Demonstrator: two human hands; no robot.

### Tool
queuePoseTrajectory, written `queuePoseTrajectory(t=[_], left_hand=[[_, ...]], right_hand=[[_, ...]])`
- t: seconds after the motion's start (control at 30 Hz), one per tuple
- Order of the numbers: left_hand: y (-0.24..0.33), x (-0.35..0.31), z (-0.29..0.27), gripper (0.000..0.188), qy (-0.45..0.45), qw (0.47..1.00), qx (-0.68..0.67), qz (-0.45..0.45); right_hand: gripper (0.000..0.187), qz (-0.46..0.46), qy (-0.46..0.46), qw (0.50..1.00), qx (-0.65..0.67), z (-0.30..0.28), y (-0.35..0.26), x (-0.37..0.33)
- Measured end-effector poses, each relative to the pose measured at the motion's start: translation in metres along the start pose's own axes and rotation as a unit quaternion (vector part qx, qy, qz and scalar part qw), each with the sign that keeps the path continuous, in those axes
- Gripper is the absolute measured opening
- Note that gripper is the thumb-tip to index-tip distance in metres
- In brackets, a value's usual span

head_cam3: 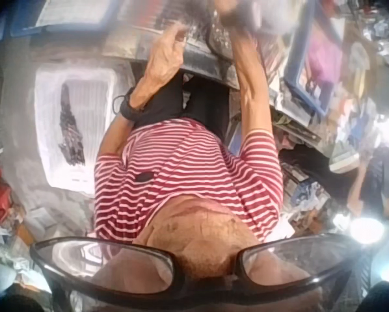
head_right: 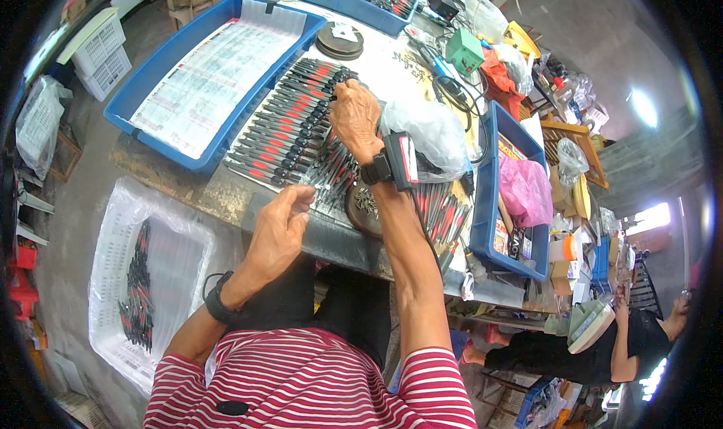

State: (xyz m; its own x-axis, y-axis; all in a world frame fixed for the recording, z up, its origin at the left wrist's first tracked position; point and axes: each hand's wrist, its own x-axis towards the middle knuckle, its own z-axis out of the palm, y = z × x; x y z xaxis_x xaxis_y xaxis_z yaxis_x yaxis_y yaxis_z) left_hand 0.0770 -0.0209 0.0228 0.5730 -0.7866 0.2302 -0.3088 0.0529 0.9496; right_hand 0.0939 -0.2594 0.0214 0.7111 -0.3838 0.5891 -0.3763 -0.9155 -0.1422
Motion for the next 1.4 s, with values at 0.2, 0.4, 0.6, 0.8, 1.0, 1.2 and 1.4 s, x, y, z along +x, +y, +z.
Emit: queuePoseTrajectory(t=[0.2,0.4,0.6,0.8,1.0,1.2,1.4], left_hand=[[-0.003,0.002,-0.007,0.029,-0.015,0.999,-0.010,-0.049],[-0.005,0.004,-0.011,0.026,-0.021,0.998,-0.011,-0.062],[-0.008,0.005,-0.010,0.024,-0.026,0.998,-0.010,-0.062],[-0.013,0.009,-0.009,0.022,-0.037,0.996,0.006,-0.079],[-0.013,0.015,-0.003,0.021,-0.017,0.996,0.004,-0.084],[0.001,0.023,0.005,0.019,-0.014,0.996,0.070,-0.045],[0.013,0.048,0.015,0.023,-0.034,0.987,0.155,-0.011]], right_hand=[[0.012,-0.030,-0.029,0.999,-0.023,0.024,0.006,0.008],[0.012,-0.020,-0.049,0.998,-0.033,0.040,0.007,0.010],[0.012,0.002,-0.032,0.999,-0.015,0.044,0.008,0.010],[0.016,0.006,-0.009,1.000,-0.024,0.030,0.010,0.006],[0.011,0.037,-0.023,0.999,0.005,-0.017,0.005,-0.019],[0.010,0.089,-0.036,0.994,0.049,-0.073,-0.006,-0.078],[0.003,0.110,-0.006,0.989,0.096,-0.112,-0.007,-0.131]])
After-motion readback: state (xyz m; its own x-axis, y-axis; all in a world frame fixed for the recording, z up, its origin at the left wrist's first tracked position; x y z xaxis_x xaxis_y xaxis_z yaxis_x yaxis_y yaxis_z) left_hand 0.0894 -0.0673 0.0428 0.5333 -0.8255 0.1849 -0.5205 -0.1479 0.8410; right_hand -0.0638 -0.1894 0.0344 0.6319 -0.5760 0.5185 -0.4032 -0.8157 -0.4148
